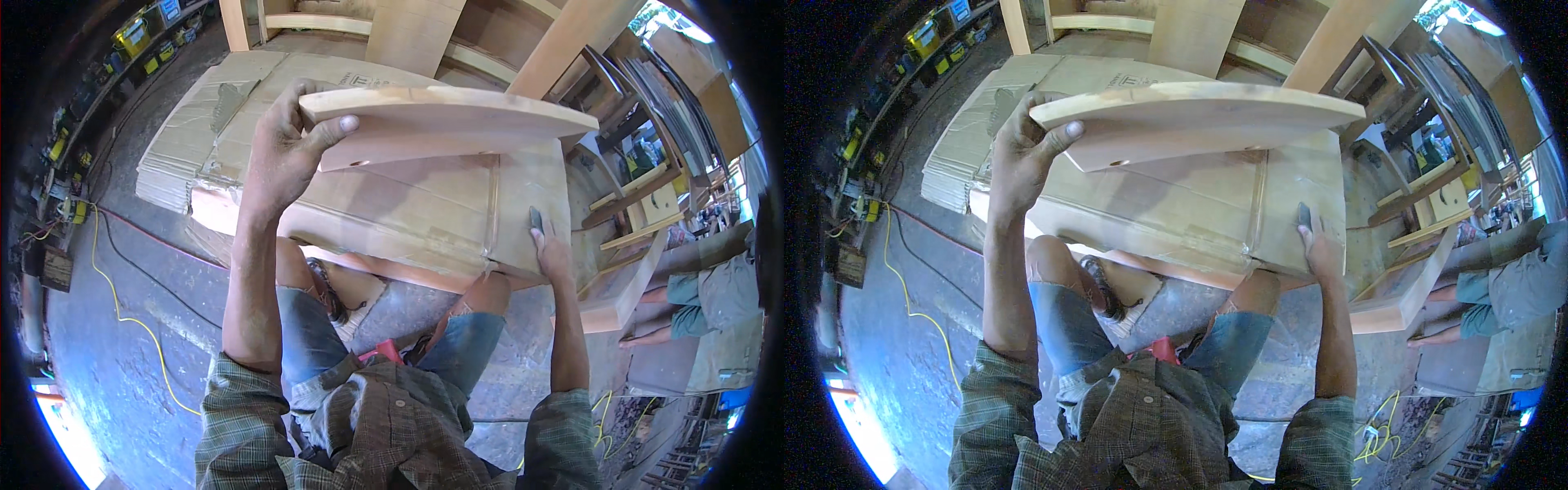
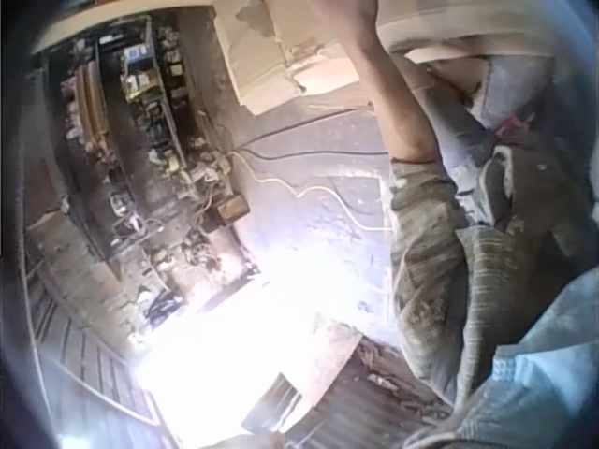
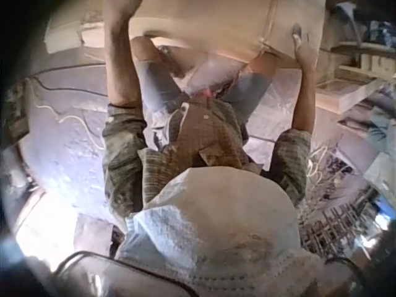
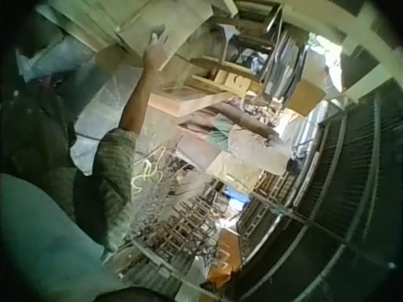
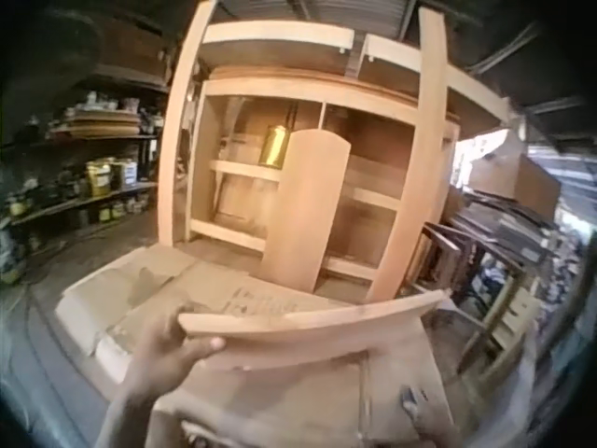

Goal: The person sits on the floor and sands a light-colored wooden board using a sanding block. They work on the flat surfaces and edges of the board, which is placed on a cardboard box between their legs. The person flips the board over to sand the other side and continues the process.

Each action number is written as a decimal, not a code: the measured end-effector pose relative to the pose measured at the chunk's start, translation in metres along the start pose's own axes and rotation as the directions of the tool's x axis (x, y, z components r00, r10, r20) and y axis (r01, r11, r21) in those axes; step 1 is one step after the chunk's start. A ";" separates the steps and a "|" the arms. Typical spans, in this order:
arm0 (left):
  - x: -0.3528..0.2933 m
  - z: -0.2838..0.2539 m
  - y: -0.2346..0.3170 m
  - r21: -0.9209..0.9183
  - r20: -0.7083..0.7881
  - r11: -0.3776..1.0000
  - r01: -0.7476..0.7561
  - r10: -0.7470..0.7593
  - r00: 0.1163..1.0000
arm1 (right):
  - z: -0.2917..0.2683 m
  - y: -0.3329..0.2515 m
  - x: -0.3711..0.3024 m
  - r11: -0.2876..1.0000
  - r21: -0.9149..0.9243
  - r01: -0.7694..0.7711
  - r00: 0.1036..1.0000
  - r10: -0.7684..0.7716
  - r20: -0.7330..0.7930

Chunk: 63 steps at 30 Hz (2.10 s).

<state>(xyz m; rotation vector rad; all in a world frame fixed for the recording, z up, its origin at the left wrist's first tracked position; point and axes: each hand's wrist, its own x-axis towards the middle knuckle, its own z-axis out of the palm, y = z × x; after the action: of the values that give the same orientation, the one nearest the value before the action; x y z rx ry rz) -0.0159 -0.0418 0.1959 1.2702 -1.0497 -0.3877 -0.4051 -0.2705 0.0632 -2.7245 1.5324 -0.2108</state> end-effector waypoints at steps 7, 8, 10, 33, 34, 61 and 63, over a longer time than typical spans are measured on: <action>0.012 0.008 -0.003 0.107 -0.109 0.994 -0.002 0.014 0.994 | -0.011 -0.010 0.003 0.988 -0.144 0.053 0.998 -0.050 0.024; 0.015 0.009 -0.005 0.083 -0.116 0.996 -0.009 0.019 0.993 | -0.013 -0.011 0.004 0.985 -0.163 0.052 0.998 -0.048 0.029; 0.020 0.011 -0.012 0.031 -0.126 0.999 -0.024 0.028 0.992 | -0.024 -0.014 0.004 0.989 -0.128 -0.071 0.996 0.077 0.043; 0.004 0.034 -0.034 -0.237 -0.191 0.931 -0.278 0.236 0.953 | -0.126 -0.151 0.080 0.789 -0.035 0.613 0.554 -0.461 -0.693; 0.003 0.036 -0.031 -0.294 -0.214 0.921 -0.256 0.197 0.957 | -0.130 -0.157 0.071 0.797 0.004 0.604 0.587 -0.441 -0.679; -0.001 0.044 -0.047 -0.033 -0.192 0.935 -0.353 0.341 0.920 | -0.101 -0.240 0.015 0.800 0.069 0.596 0.575 -0.365 -0.732; -0.002 0.045 -0.049 -0.076 -0.198 0.929 -0.361 0.341 0.919 | -0.086 -0.263 0.010 0.632 -0.249 0.733 0.344 -0.661 -0.667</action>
<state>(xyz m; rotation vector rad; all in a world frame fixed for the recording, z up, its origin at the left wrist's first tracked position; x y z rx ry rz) -0.0385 -0.0818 0.1485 0.9713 -1.0595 -0.0510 -0.1864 -0.1369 0.1686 -3.1637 0.0997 -1.4609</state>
